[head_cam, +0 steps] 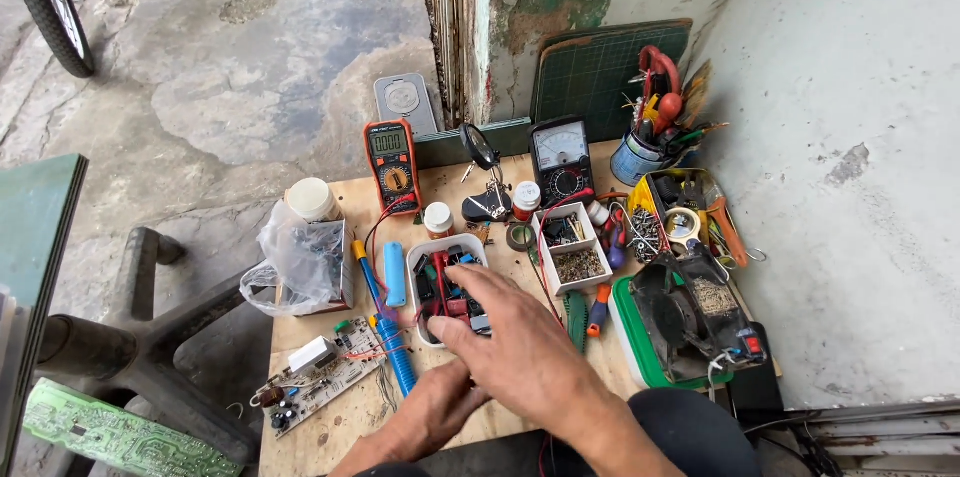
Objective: The person works on a cluttered workbench, handling a circuit board and a multimeter. They connect the multimeter probes to the board, adjust the dial, and examine the components. The person also picks up a small box and a green circuit board from the table.
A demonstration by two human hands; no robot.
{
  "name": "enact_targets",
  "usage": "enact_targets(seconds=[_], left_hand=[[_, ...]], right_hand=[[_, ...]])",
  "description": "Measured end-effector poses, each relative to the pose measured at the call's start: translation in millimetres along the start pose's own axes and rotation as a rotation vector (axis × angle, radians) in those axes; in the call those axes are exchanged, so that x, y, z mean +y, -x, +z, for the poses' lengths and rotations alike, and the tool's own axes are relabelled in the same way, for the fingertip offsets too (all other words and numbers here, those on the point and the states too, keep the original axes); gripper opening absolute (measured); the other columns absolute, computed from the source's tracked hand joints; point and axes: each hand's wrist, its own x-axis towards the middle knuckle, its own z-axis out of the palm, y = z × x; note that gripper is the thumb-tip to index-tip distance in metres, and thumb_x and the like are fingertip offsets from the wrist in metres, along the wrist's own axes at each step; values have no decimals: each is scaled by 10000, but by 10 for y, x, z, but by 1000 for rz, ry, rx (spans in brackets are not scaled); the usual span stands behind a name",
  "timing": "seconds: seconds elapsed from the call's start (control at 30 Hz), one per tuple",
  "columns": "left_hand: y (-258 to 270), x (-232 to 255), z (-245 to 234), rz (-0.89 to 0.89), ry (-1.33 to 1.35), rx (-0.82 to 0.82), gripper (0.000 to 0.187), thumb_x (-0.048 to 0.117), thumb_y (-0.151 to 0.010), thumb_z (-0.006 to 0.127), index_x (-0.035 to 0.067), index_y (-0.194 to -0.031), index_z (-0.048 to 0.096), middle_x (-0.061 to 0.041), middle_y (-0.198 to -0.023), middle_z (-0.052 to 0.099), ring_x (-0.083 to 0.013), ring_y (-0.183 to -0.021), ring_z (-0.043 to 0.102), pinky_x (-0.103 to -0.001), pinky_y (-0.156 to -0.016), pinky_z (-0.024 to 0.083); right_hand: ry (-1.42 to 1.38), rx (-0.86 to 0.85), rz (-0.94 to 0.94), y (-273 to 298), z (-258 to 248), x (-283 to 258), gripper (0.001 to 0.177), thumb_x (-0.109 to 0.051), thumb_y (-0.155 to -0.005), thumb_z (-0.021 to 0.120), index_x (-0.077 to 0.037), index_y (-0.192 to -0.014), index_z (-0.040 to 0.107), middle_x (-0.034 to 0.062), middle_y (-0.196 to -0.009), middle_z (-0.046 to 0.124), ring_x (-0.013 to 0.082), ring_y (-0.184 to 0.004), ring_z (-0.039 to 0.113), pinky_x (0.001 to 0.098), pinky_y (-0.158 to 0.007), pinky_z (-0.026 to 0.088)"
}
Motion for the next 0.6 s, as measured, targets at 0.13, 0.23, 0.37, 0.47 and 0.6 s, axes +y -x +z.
enact_targets(seconds=[0.13, 0.23, 0.37, 0.47, 0.6], left_hand=[[209, 518, -455, -198, 488, -6, 237, 341, -1086, 714, 108, -1045, 730, 14, -953, 704, -106, -883, 625, -295, -816, 517], [381, 760, -799, -499, 683, 29, 260, 294, -1084, 754, 35, -1062, 738, -30, -760, 524, -133, -581, 465, -300, -535, 360], [456, 954, -1203, -393, 1009, -2, 206, 204, -1094, 720, 13, -1019, 713, -44, -757, 575, -97, -505, 366, -271, -460, 254], [343, 1339, -1404, -407, 1196, -25, 194, 186, -1102, 696, 13, -1016, 673, -85, -862, 663, -67, -500, 282, -238, -429, 188], [99, 2012, -1451, -368, 1292, 20, 213, 189, -1087, 704, -23, -1113, 708, -100, -849, 697, -63, -493, 292, -218, -427, 213]], right_hand=[[-195, 239, -155, 310, -249, -62, 467, -354, -1010, 683, -128, -1407, 780, 12, -1505, 789, 129, -1398, 715, 312, -1193, 478], [-363, 484, -72, 564, -584, -52, 398, -406, -1017, 606, -218, -1209, 900, -19, -1292, 947, 91, -1204, 867, 244, -1057, 634], [-643, 356, 119, 625, -656, 123, 604, -476, -948, 567, -106, -1390, 750, 107, -1413, 807, 224, -1359, 739, 414, -1193, 517], [-490, -5, 95, 677, -563, -91, 811, -688, -911, 512, -242, -1571, 663, 35, -1562, 740, 195, -1498, 664, 425, -1256, 477], [-745, 144, -289, 650, -284, -223, 560, -396, -1057, 576, -72, -1509, 647, 46, -1343, 852, 102, -914, 770, 274, -875, 647]])
